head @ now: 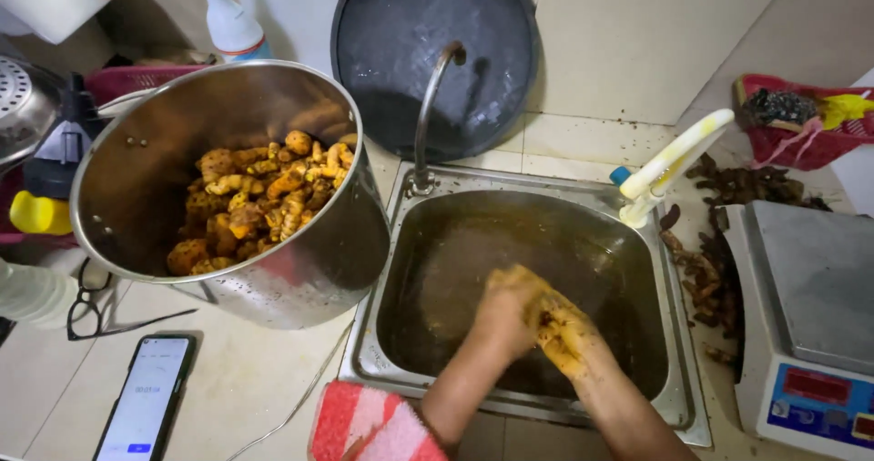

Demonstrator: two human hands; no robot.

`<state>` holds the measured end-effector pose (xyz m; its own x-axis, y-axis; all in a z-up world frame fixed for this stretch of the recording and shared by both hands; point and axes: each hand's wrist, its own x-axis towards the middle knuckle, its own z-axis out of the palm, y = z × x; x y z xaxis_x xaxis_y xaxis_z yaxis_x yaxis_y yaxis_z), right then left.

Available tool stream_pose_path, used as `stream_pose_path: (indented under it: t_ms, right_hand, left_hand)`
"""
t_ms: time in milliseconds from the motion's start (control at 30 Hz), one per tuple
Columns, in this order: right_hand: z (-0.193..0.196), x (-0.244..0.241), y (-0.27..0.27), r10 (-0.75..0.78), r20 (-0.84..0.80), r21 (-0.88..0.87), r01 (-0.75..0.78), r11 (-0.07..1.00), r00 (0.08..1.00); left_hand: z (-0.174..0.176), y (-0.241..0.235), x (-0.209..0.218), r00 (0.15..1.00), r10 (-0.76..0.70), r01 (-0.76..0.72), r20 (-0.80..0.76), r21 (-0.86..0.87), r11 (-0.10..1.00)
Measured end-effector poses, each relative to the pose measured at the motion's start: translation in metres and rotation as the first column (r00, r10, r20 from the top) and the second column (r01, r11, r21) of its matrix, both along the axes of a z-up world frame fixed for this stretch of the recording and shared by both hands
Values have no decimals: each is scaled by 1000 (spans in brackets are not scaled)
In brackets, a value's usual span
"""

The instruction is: Washing and scrubbing turmeric roots in a sink filled with water to remove soil.

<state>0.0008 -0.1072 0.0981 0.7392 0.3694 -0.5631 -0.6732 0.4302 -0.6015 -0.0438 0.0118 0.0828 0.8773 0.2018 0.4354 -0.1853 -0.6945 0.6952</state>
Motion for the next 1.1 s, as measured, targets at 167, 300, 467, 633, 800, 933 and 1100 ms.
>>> stream_pose_path:
  t_ms: [167,300,467,633,800,933,1100]
  right_hand:
    - [-17,12,-12,21,33,26,-21,999,999]
    - [-43,27,-16,9,144,111,-25,993,990]
    - [-24,39,-27,-14,243,125,-17,992,970]
    - [-7,44,-25,-18,405,108,-29,994,914]
    - [-29,45,-27,14,461,86,-60,994,887]
    - [-48,57,-41,25,458,50,-54,997,888]
    - [-47,69,-45,53,388,115,-105,988,920]
  left_hand:
    - [19,9,6,996,3,-11,90,95,995]
    - [14,-19,5,991,-61,52,120,80,995]
    - [0,38,25,998,-17,9,61,123,992]
    - [32,31,16,999,-26,29,39,-82,996]
    - [23,20,22,978,-198,181,-59,-220,959]
    - [-26,46,40,961,-2,20,-277,62,998]
    - [-67,92,51,658,254,-66,-709,282,957]
